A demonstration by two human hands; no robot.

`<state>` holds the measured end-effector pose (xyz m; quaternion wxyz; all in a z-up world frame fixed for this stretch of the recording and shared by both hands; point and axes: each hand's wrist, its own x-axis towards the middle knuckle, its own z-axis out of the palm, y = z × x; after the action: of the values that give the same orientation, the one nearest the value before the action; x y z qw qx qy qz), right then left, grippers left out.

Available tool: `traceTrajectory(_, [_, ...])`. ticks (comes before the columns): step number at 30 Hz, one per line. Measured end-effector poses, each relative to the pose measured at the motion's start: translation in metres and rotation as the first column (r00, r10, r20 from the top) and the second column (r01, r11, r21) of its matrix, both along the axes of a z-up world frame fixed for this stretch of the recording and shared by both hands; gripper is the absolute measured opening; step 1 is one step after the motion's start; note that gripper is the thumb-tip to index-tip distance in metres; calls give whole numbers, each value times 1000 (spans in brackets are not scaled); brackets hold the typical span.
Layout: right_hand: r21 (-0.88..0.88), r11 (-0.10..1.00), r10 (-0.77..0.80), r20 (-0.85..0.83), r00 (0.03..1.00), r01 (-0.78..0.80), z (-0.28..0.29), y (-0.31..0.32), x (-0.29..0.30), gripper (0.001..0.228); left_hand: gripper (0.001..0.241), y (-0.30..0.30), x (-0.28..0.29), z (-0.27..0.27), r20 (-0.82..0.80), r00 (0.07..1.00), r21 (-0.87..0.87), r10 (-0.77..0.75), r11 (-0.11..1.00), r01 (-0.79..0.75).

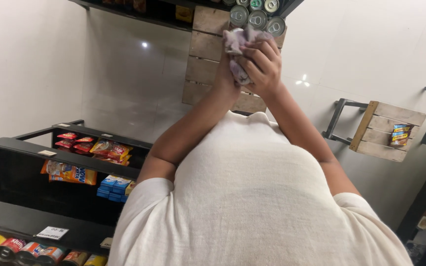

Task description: Wiping canned goods with a cloth and organizing them on the grocery store shelves.

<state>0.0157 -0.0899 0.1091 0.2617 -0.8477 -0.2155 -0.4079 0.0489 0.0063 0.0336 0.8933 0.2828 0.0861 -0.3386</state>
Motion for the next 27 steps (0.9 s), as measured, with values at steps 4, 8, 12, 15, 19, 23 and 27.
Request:
traceTrajectory(4, [444, 883, -92, -156, 983, 153, -27, -10, 0, 15, 68, 9, 5, 18, 38, 999, 89, -15, 996, 11])
traceTrajectory(8, [895, 428, 218, -241, 946, 129, -33, -32, 8, 29, 76, 26, 10, 33, 146, 968, 403, -206, 906, 132])
traceTrajectory(12, [842, 497, 430, -447, 784, 208, -35, -22, 3, 34, 71, 14, 6, 14, 131, 930, 552, -342, 805, 218])
traceTrajectory(15, [787, 538, 163, -450, 878, 303, -33, -20, 7, 35, 75, 12, 0, 12, 238, 895, 527, -377, 824, 207])
traceTrajectory(19, [819, 505, 78, -357, 931, 272, -31, -16, 13, 30, 39, 19, -6, 33, 409, 873, 496, -265, 868, 30])
traceTrajectory(23, [930, 281, 149, -285, 947, 236, -17, -1, 11, 25, 44, 24, 0, 71, 873, 417, 460, -251, 706, -538])
traceTrajectory(27, [983, 17, 484, -170, 858, 185, -27, -8, 13, 55, 72, 6, 43, 44, 956, 277, 268, -102, 692, -670])
